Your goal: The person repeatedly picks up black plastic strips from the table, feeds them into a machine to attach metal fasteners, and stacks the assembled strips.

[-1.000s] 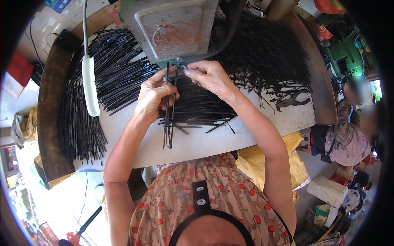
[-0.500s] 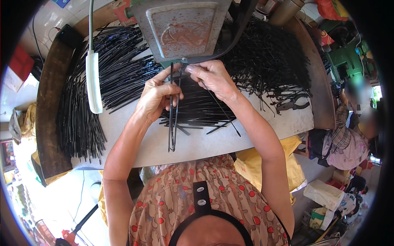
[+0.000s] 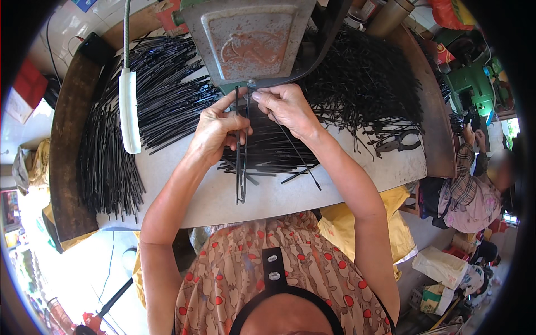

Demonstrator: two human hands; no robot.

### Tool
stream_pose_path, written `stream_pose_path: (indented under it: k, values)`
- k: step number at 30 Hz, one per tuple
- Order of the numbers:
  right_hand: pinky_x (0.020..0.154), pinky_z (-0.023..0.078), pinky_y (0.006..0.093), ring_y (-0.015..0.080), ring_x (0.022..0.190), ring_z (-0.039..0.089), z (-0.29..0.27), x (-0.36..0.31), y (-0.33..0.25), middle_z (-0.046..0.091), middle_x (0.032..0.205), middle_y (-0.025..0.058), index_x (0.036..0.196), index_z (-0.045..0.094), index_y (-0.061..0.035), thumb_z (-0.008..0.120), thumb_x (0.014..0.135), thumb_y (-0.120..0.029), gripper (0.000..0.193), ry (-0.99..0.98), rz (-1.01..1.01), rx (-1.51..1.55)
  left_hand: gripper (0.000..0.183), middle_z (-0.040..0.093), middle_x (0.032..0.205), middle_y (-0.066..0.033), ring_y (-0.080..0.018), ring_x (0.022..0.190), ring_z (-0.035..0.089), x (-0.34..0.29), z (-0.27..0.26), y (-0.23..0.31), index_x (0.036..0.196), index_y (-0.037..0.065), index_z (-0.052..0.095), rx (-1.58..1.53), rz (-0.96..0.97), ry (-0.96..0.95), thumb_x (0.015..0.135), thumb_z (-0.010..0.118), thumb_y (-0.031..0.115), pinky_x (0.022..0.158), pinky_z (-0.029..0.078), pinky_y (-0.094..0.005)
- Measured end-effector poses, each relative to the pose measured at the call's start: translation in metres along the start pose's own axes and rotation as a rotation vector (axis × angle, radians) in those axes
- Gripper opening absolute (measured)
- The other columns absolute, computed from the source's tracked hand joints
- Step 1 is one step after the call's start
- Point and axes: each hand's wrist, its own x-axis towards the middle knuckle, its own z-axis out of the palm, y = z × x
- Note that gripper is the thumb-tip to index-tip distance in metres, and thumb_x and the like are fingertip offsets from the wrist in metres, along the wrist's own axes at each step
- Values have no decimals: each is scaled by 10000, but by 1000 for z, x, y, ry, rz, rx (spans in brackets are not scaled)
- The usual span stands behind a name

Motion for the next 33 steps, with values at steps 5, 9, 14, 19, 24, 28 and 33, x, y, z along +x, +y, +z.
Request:
stream_pose_path:
  k: [5, 9, 14, 19, 24, 28, 33]
  values:
    - [362, 260, 161, 18, 456, 371, 2, -8, -12, 477, 602, 5, 878, 575, 43, 535, 849, -128, 178, 6, 136, 55, 452, 584, 624, -98, -102, 432, 515, -4, -3, 1, 1143, -10, 426, 76, 38, 53, 723, 590, 19, 313, 330, -178]
    - [353, 267, 158, 24, 444, 382, 1, -17, -7, 500, 629, 31, 848, 557, 54, 533, 849, -126, 182, -26, 162, 118, 212, 576, 621, -88, -87, 428, 491, -4, -9, -2, 907, 10, 455, 98, 68, 47, 762, 601, 62, 316, 301, -170]
    - [353, 282, 159, 26, 447, 394, 6, -16, -7, 508, 640, 35, 823, 553, 44, 522, 855, -118, 168, -29, 115, 176, 203, 579, 641, -92, -89, 430, 489, 0, -3, -8, 882, 13, 441, 24, 101, 36, 769, 601, 64, 325, 303, -165]
    - [352, 287, 164, 29, 442, 397, 8, -10, -3, 513, 617, 39, 773, 555, 34, 516, 855, -110, 170, -30, 34, 163, 207, 580, 650, -97, -91, 436, 487, 4, 3, -7, 886, 10, 435, 9, 137, 68, 768, 600, 56, 329, 298, -163]
    - [348, 286, 169, 35, 431, 397, 13, -7, -2, 519, 607, 50, 736, 552, 28, 509, 850, -97, 175, 2, 27, 152, 216, 580, 654, -98, -95, 437, 485, 11, 3, -13, 882, 12, 429, -9, 167, 87, 760, 604, 48, 325, 290, -164]
    - [342, 290, 178, 43, 420, 404, 14, -6, 0, 534, 618, 60, 727, 557, 26, 513, 846, -99, 178, 18, 18, 146, 226, 571, 630, -89, -92, 419, 473, 13, 3, -11, 876, 12, 421, -16, 186, 126, 749, 607, 37, 328, 289, -172]
    - [348, 323, 179, 58, 427, 447, 14, -5, -3, 554, 633, 67, 741, 573, 29, 521, 846, -132, 199, 38, 51, 88, 251, 558, 599, -87, -86, 401, 454, 16, 6, -11, 891, 6, 411, -72, 206, 177, 728, 601, 0, 332, 288, -184]
